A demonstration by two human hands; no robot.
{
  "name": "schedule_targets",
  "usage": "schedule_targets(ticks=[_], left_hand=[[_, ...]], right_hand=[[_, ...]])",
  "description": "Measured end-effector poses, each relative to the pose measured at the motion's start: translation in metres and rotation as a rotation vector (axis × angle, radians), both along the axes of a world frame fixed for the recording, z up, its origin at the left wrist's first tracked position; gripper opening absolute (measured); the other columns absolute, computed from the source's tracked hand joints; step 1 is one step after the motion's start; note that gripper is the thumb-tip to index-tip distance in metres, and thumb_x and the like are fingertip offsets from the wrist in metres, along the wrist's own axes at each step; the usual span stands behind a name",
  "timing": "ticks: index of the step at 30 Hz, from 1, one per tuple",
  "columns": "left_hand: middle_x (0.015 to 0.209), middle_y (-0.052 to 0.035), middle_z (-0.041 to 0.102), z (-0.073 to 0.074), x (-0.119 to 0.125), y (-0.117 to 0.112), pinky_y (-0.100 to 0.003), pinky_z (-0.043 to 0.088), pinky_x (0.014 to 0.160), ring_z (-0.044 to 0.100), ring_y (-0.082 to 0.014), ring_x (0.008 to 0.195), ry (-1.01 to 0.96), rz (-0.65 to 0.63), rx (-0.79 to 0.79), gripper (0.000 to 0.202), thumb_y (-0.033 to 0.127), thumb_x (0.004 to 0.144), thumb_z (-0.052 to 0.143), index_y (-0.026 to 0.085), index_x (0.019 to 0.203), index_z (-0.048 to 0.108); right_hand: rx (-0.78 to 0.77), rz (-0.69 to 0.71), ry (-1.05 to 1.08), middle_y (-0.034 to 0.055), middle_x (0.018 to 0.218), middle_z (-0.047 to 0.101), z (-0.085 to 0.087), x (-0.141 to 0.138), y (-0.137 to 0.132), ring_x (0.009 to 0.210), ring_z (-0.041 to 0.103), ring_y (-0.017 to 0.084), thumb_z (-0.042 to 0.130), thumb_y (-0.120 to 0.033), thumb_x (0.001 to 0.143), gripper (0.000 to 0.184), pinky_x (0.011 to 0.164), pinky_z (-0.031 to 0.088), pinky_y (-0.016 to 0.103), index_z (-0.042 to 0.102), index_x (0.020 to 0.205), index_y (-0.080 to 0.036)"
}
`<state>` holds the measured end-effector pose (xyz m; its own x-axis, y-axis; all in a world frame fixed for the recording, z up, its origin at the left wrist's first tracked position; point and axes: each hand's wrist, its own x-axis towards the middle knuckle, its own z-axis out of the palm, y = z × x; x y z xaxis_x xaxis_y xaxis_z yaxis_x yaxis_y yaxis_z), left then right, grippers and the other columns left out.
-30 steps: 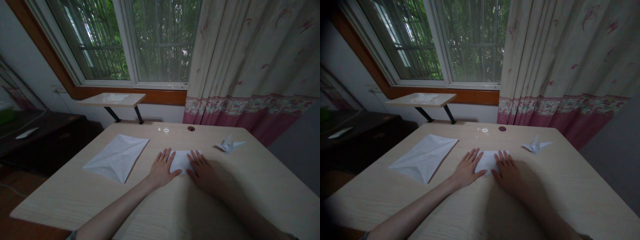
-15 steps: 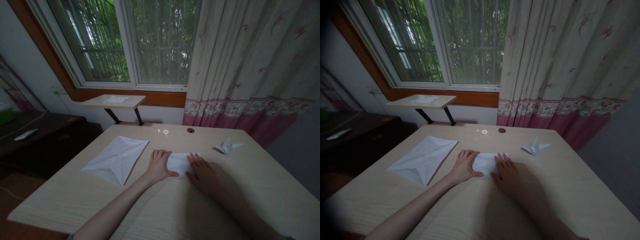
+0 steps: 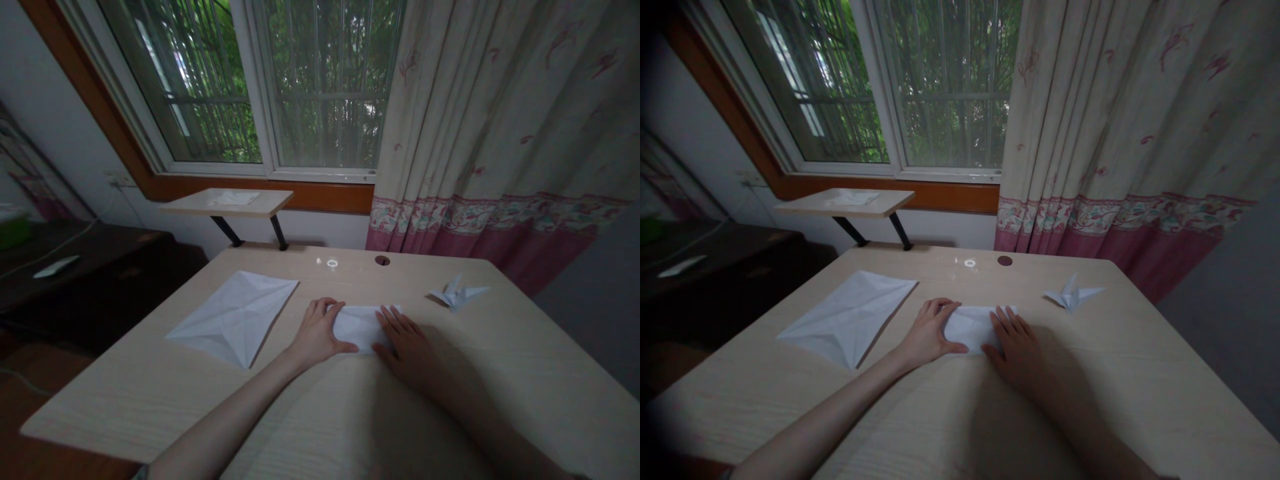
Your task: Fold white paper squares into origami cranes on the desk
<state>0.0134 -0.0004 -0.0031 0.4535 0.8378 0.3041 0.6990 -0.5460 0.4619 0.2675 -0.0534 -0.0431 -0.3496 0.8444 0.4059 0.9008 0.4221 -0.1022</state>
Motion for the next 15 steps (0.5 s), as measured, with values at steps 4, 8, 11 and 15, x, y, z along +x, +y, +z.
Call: schedule_targets(ticks=[4,8,11,15], left_hand=[[0.128,-0.0129,0.056,0.003,0.000,-0.001,-0.049,0.039,0.107,0.047,-0.0338,0.120,0.034,-0.001,-0.012,0.095,0.059,0.054,0.090,0.019,0.133,0.057],[0.128,-0.0116,0.059,0.006,0.001,-0.003,-0.052,0.038,0.103,0.049,-0.0342,0.117,0.095,0.015,-0.004,0.093,0.065,0.057,0.087,0.023,0.134,0.057],[0.127,-0.0103,0.061,0.009,0.001,-0.004,-0.051,0.037,0.102,0.050,-0.0343,0.116,0.122,0.019,0.002,0.092,0.068,0.058,0.085,0.025,0.135,0.057],[0.125,-0.0082,0.063,0.012,0.001,-0.006,-0.049,0.039,0.100,0.052,-0.0330,0.115,0.140,0.012,0.002,0.088,0.067,0.061,0.083,0.027,0.135,0.057]], right_hand=[[-0.026,-0.003,-0.005,0.0144,0.149,0.050,0.000,0.000,0.000,0.142,0.039,0.032,0.046,-0.044,0.098,0.058,0.113,0.040,0.053,0.043,0.148,-0.015],[-0.017,0.008,-0.006,0.0137,0.150,0.049,-0.001,0.001,0.001,0.143,0.038,0.032,0.045,-0.044,0.099,0.058,0.114,0.039,0.054,0.043,0.149,-0.016],[-0.019,0.010,-0.022,0.0147,0.150,0.049,-0.001,0.002,0.001,0.143,0.038,0.033,0.044,-0.046,0.099,0.058,0.114,0.039,0.055,0.043,0.148,-0.014],[-0.012,-0.002,-0.038,0.0140,0.152,0.047,-0.001,0.002,0.001,0.144,0.034,0.035,0.043,-0.047,0.099,0.060,0.114,0.036,0.057,0.040,0.150,-0.015]])
